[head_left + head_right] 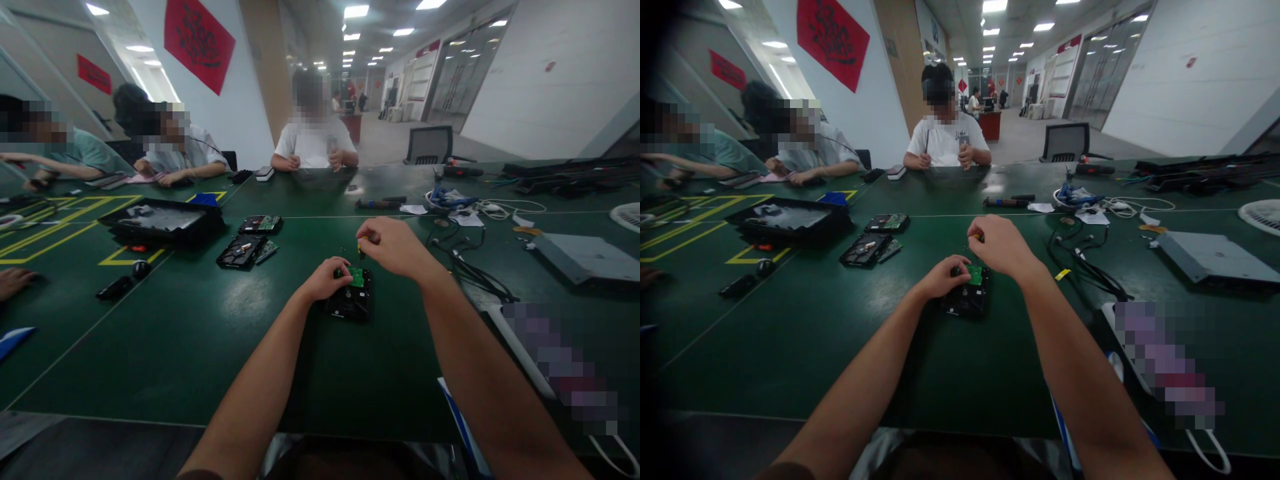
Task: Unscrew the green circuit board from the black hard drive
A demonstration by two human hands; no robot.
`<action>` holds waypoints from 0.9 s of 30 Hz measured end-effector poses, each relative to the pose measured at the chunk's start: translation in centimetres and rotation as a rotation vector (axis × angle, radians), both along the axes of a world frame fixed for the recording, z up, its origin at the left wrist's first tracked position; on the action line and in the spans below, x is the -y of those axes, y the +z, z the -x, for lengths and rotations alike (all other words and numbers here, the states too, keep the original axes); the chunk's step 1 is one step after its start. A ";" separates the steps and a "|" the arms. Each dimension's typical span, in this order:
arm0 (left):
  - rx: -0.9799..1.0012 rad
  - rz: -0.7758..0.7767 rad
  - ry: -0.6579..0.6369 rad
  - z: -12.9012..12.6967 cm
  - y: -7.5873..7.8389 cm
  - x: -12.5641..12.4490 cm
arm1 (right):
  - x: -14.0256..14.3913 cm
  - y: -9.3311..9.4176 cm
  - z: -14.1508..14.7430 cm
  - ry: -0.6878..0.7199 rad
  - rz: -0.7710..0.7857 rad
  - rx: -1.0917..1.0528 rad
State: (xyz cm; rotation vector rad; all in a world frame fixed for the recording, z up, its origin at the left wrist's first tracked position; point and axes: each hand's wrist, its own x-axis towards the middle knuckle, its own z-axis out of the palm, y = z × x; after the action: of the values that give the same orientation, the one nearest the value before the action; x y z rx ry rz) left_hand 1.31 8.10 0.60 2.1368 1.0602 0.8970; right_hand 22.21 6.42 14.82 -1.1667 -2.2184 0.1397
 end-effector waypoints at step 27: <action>0.011 0.001 0.001 0.1 0.0 0.2 | -0.6 0.2 -1.0 -0.042 0.052 0.010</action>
State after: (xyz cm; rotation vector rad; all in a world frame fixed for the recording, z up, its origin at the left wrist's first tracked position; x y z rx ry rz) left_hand 1.25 7.94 0.62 2.1280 1.0555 0.9076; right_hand 23.24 7.03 15.02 -1.2440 -2.2088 0.1751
